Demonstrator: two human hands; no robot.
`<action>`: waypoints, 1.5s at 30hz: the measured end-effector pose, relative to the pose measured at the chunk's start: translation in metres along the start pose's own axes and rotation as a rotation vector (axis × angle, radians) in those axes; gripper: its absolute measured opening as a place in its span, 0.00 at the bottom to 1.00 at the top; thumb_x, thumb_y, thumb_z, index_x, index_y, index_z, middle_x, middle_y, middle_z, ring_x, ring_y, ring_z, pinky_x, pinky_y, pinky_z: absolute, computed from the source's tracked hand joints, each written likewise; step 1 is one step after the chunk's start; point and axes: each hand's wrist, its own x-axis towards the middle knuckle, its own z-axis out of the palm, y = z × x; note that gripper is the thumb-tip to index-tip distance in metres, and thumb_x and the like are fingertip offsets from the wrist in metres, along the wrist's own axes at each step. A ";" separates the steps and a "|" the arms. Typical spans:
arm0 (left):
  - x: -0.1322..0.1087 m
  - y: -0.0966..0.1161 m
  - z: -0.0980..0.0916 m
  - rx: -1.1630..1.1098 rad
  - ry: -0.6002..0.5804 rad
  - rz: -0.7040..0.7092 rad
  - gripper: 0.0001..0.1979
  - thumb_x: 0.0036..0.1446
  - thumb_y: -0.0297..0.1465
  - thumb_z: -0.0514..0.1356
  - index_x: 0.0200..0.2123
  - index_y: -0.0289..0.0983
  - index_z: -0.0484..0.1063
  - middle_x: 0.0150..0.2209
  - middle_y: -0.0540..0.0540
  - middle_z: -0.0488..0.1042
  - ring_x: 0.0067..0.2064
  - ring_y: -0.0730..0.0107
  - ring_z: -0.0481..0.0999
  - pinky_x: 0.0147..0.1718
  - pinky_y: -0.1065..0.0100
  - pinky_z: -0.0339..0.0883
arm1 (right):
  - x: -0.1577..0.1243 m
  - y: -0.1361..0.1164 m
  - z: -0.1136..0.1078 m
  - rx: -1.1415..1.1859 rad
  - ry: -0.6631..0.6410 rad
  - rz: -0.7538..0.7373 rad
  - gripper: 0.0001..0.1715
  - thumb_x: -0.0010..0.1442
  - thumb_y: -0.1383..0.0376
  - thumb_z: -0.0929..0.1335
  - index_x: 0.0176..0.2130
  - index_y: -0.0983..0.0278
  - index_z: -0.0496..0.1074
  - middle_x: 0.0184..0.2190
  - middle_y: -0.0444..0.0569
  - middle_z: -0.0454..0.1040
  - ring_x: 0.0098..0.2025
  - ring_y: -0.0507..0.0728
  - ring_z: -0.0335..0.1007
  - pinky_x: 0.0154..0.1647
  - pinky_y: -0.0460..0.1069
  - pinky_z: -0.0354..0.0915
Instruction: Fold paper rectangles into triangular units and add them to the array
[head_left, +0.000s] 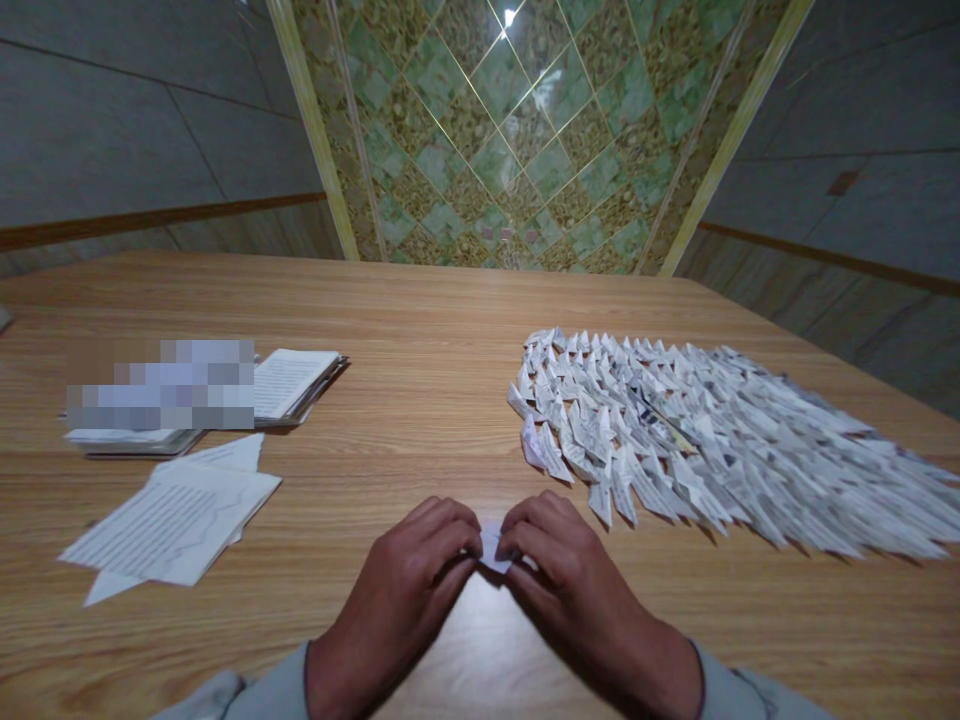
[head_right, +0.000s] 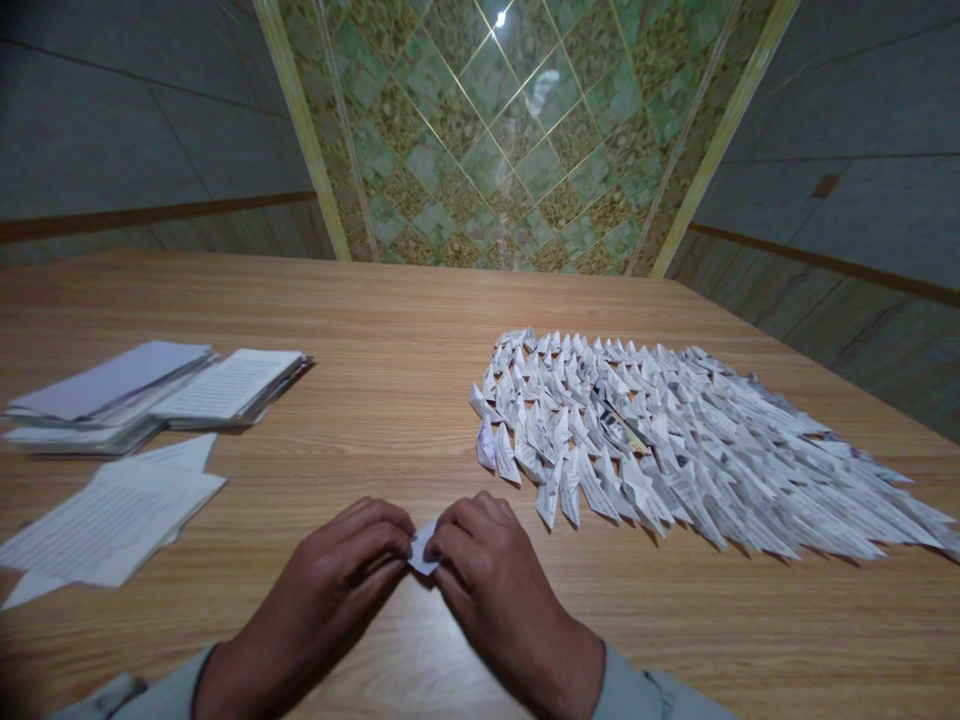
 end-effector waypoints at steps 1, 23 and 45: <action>0.000 -0.001 0.000 0.047 -0.040 0.000 0.08 0.65 0.23 0.58 0.34 0.38 0.73 0.36 0.45 0.77 0.38 0.63 0.74 0.37 0.66 0.66 | -0.001 0.001 0.002 -0.029 -0.050 -0.002 0.05 0.65 0.72 0.69 0.38 0.62 0.73 0.38 0.48 0.75 0.41 0.58 0.65 0.42 0.52 0.59; 0.002 -0.003 -0.006 0.213 -0.261 0.077 0.06 0.64 0.36 0.64 0.38 0.38 0.76 0.36 0.45 0.76 0.38 0.59 0.73 0.37 0.63 0.62 | -0.002 0.007 -0.010 -0.013 -0.223 0.031 0.03 0.65 0.68 0.72 0.37 0.61 0.75 0.34 0.47 0.77 0.39 0.58 0.68 0.42 0.52 0.60; 0.001 -0.001 -0.014 0.174 -0.295 0.116 0.04 0.65 0.26 0.59 0.39 0.39 0.73 0.40 0.46 0.76 0.42 0.58 0.71 0.43 0.58 0.63 | -0.001 0.006 -0.012 -0.099 -0.339 -0.029 0.06 0.64 0.64 0.73 0.41 0.62 0.74 0.40 0.46 0.77 0.45 0.58 0.67 0.48 0.53 0.58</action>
